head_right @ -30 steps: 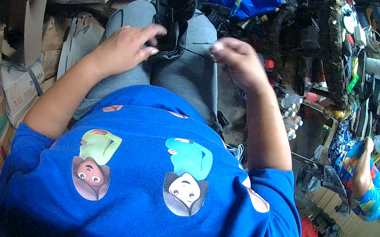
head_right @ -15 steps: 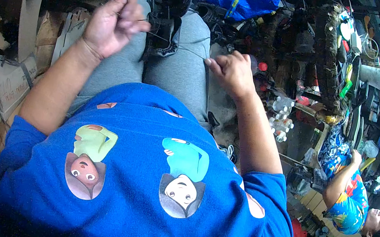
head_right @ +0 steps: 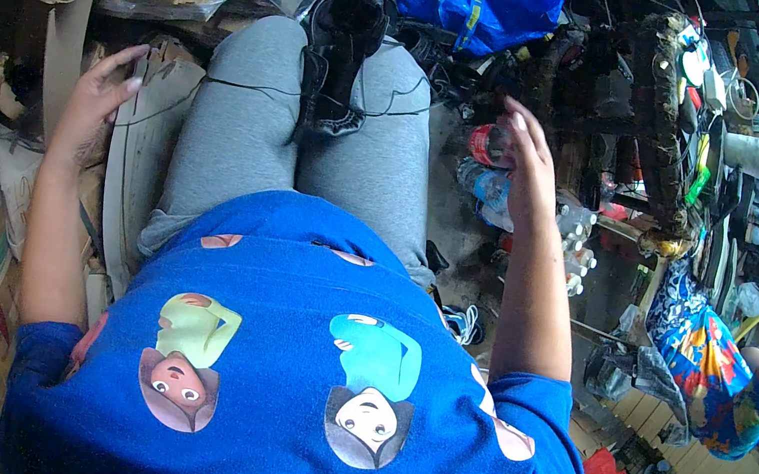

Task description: The recorder is stitching the upper part of a black boot by hand using a needle and black thread.

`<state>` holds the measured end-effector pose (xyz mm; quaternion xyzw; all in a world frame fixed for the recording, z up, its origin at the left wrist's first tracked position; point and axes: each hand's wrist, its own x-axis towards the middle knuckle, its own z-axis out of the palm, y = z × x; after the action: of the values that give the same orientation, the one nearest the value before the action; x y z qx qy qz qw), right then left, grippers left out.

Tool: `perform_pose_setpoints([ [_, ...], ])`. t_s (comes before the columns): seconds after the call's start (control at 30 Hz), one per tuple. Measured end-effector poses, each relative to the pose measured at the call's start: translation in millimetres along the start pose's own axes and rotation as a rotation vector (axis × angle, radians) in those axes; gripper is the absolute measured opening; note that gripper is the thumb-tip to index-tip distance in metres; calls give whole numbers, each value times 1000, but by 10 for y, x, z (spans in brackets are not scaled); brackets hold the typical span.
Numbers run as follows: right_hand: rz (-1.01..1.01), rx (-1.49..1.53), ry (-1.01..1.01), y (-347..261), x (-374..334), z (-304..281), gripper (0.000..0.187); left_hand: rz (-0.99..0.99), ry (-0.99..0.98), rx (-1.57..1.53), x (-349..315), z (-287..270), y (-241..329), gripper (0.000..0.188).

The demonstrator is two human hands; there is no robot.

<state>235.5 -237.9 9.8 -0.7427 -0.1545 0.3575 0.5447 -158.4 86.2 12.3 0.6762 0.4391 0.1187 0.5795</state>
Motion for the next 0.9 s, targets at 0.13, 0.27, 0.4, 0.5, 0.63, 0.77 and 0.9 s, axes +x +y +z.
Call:
perform_pose_setpoints([
  [0.13,-357,-374,-444,-629,71,736,57,465,-19,344,398,490,163,31],
  [0.27,-432,-1194,-549,-905,171,1346,53,541,-61,687,928,1122,425,34],
  [0.4,-445,-1113,-642,-561,322,1261,53,634,-182,756,884,1449,689,35],
  [0.5,-370,-1128,-511,-576,71,1318,42,649,-361,800,641,1418,723,30],
  [0.63,-324,-1221,-256,-582,-234,1340,35,516,-277,978,579,1461,849,28],
  [0.77,-704,-1117,-21,-442,-310,1346,29,769,-214,617,536,1566,768,31],
  [0.9,-717,-1225,-194,-599,-380,1225,28,904,-379,413,508,1706,789,30],
])
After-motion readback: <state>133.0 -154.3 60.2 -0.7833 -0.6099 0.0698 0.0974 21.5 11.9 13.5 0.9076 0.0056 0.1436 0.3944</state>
